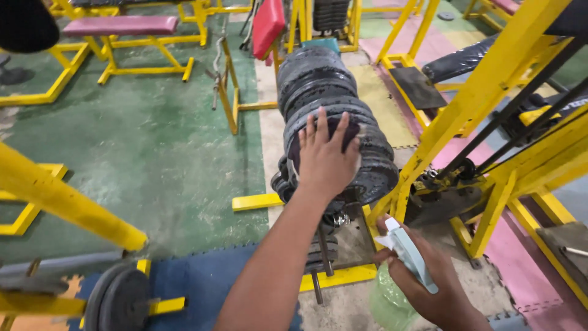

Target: Cleaning various gym equipment including machine frames, weight plates, and pads using a spray bottle and cloth.

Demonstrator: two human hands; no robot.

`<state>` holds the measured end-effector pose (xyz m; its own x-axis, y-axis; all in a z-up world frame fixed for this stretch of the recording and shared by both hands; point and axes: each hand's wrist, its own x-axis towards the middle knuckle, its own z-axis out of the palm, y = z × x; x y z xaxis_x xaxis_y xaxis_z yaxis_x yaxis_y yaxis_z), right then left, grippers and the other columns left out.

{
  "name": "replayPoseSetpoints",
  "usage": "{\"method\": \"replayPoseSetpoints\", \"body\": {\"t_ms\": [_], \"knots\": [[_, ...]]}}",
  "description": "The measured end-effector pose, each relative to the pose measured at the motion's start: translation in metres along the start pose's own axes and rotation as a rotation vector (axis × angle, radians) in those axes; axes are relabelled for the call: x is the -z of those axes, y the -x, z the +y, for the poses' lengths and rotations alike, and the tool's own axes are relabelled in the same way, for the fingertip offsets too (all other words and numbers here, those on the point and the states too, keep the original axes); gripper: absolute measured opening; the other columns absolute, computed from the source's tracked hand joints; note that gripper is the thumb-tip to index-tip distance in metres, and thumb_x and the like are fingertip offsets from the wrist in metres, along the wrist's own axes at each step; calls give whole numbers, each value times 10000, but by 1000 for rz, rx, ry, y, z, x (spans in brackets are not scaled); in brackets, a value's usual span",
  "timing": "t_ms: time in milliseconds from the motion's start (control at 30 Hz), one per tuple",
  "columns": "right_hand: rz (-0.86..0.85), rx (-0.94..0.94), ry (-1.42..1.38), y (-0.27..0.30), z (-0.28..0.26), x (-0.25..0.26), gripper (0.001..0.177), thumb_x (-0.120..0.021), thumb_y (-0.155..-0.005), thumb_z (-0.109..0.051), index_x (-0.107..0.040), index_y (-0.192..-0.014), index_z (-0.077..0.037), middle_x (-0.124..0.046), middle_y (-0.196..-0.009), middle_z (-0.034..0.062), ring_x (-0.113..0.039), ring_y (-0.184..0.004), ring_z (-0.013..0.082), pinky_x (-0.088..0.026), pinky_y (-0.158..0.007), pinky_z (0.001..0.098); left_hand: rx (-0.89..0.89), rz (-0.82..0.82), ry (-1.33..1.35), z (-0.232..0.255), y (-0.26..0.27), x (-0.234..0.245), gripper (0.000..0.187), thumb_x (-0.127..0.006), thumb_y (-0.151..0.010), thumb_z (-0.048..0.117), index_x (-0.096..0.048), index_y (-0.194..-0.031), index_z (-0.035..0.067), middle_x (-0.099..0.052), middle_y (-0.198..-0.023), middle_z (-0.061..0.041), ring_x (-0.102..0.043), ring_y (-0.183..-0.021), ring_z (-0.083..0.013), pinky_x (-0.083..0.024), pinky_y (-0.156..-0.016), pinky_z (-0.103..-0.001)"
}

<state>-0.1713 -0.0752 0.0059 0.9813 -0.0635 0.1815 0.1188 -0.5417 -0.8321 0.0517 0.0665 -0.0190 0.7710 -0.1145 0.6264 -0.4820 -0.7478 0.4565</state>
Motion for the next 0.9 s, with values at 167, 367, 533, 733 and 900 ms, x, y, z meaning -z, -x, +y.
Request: {"method": "replayPoseSetpoints", "body": {"t_ms": [167, 367, 533, 733, 900], "knots": [[17, 82, 59, -4, -4, -7, 666, -631, -729, -4, -617, -1387, -108, -889, -1038, -20, -668, -554, 120, -524, -533, 247, 98, -89, 108, -65, -15, -15, 564, -388, -1042, 462, -499, -1513, 173, -393, -1614, -145, -297, -1493, -444, -249, -1184, -565], [109, 138, 208, -24, -22, -19, 570, -647, -738, -47, -632, -1307, -27, -769, -1112, 106, -721, -768, 220, -571, -649, 331, 504, -200, 599, -93, -7, -6, 680, -313, -999, 511, -356, -1585, 169, -246, -1693, -117, -174, -1555, -357, -180, -1223, -439], [106, -81, 147, -42, -45, -25, 573, -630, -758, -14, -715, -1303, -172, -765, -696, 46, -589, -499, 189, -448, -486, 324, 638, -319, 546, -73, -2, 13, 710, -215, -985, 566, -229, -1634, 278, -71, -1713, -209, -114, -1544, -474, -124, -1227, -561], [132, -113, 108, -52, -41, -35, 506, -609, -773, -8, -676, -1270, -76, -810, -1077, 24, -735, -843, 187, -557, -758, 318, 526, -368, 579, -60, 9, 16, 691, -156, -993, 515, -227, -1634, 264, -19, -1740, -131, 15, -1584, -402, 29, -1218, -595], [185, -138, 187, -51, -46, -38, 437, -654, -776, -38, -714, -1203, -114, -764, -820, 72, -641, -623, 210, -492, -577, 347, -355, 78, 44, -23, 23, 18, 372, -635, -940, 225, -647, -1277, 68, -286, -1658, -159, -259, -1496, -567, -216, -1204, -770]]}}
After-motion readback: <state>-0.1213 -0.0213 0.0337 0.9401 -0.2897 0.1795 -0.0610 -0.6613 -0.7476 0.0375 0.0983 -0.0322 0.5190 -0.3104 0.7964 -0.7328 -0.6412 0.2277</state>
